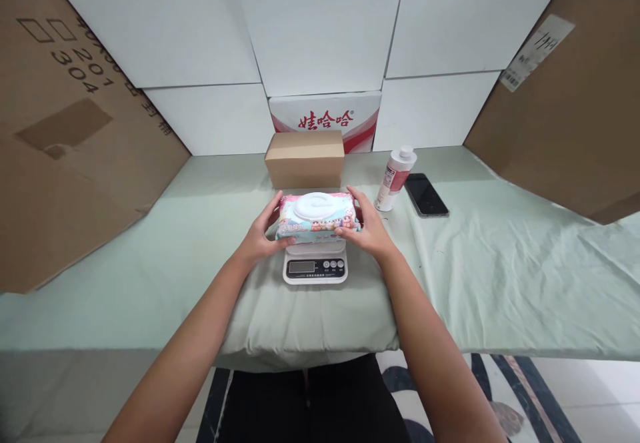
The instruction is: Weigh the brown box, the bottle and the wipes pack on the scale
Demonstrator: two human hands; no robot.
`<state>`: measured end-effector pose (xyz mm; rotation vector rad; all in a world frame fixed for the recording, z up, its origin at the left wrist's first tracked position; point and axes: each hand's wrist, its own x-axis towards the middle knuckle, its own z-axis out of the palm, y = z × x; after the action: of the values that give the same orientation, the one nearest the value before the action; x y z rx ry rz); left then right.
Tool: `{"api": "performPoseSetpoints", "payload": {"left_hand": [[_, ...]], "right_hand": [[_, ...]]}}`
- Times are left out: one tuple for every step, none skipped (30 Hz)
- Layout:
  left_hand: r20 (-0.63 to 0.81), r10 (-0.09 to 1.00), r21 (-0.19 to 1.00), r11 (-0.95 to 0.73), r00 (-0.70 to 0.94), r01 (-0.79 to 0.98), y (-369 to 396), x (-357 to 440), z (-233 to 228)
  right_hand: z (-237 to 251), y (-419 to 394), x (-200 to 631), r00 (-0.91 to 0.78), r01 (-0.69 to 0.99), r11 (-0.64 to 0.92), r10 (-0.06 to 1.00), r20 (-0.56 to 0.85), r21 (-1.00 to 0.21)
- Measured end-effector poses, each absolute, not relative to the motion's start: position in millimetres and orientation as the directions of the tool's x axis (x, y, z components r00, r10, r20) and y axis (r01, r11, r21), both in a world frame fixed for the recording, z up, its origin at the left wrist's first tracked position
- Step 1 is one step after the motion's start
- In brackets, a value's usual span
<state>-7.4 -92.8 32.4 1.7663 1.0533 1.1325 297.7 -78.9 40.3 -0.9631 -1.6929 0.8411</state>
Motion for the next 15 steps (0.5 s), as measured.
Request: {"api": "performPoseSetpoints", "payload": {"left_hand": [[0.295, 0.919, 0.908, -0.355, 0.261, 0.223, -93, -7, 33], [0.293, 0.92, 0.912, -0.351, 0.26, 0.214, -94, -6, 33], [0.292, 0.921, 0.915, -0.348, 0.26, 0.206, -95, -5, 34], [0.293, 0.921, 0.916, -0.347, 0.258, 0.199, -95, -4, 35], [0.297, 0.92, 0.916, -0.351, 0.257, 0.196, -96, -4, 36], [0.305, 0.916, 0.913, -0.359, 0.259, 0.195, -97, -3, 37], [0.319, 0.91, 0.907, -0.374, 0.264, 0.193, -99, -3, 39], [0.338, 0.902, 0.9, -0.394, 0.27, 0.188, -100, -3, 41], [0.361, 0.891, 0.891, -0.417, 0.276, 0.18, -102, -2, 43], [0.388, 0.878, 0.88, -0.443, 0.279, 0.17, -105, 0, 46], [0.417, 0.865, 0.868, -0.47, 0.279, 0.159, -108, 4, 50], [0.445, 0.851, 0.854, -0.497, 0.278, 0.155, -111, 10, 55], [0.47, 0.836, 0.837, -0.524, 0.284, 0.158, -115, 19, 60], [0.489, 0.819, 0.819, -0.549, 0.299, 0.166, -120, 31, 66], [0.501, 0.803, 0.803, -0.57, 0.324, 0.172, -124, 46, 71]], "right_hand": [[39, -79, 296, -0.196, 0.209, 0.441, 0.893, 0.404, -0.873], [38, -80, 294, -0.176, 0.206, 0.437, 0.897, 0.406, -0.876], [36, -81, 291, -0.149, 0.203, 0.438, 0.898, 0.414, -0.876], [35, -82, 287, -0.117, 0.202, 0.444, 0.896, 0.429, -0.873], [33, -84, 282, -0.084, 0.202, 0.455, 0.89, 0.448, -0.867], [33, -87, 278, -0.052, 0.203, 0.469, 0.882, 0.469, -0.86], [33, -90, 274, -0.022, 0.204, 0.485, 0.871, 0.492, -0.85], [34, -93, 271, 0.006, 0.206, 0.502, 0.858, 0.514, -0.84], [37, -96, 269, 0.029, 0.209, 0.519, 0.844, 0.535, -0.829], [41, -100, 269, 0.048, 0.214, 0.538, 0.828, 0.559, -0.815], [45, -104, 272, 0.066, 0.221, 0.56, 0.808, 0.585, -0.798], [51, -109, 277, 0.084, 0.232, 0.581, 0.787, 0.612, -0.78], [56, -114, 286, 0.104, 0.248, 0.599, 0.765, 0.635, -0.762], [61, -121, 297, 0.131, 0.267, 0.607, 0.746, 0.653, -0.748], [65, -129, 311, 0.168, 0.288, 0.606, 0.731, 0.661, -0.742]]}}
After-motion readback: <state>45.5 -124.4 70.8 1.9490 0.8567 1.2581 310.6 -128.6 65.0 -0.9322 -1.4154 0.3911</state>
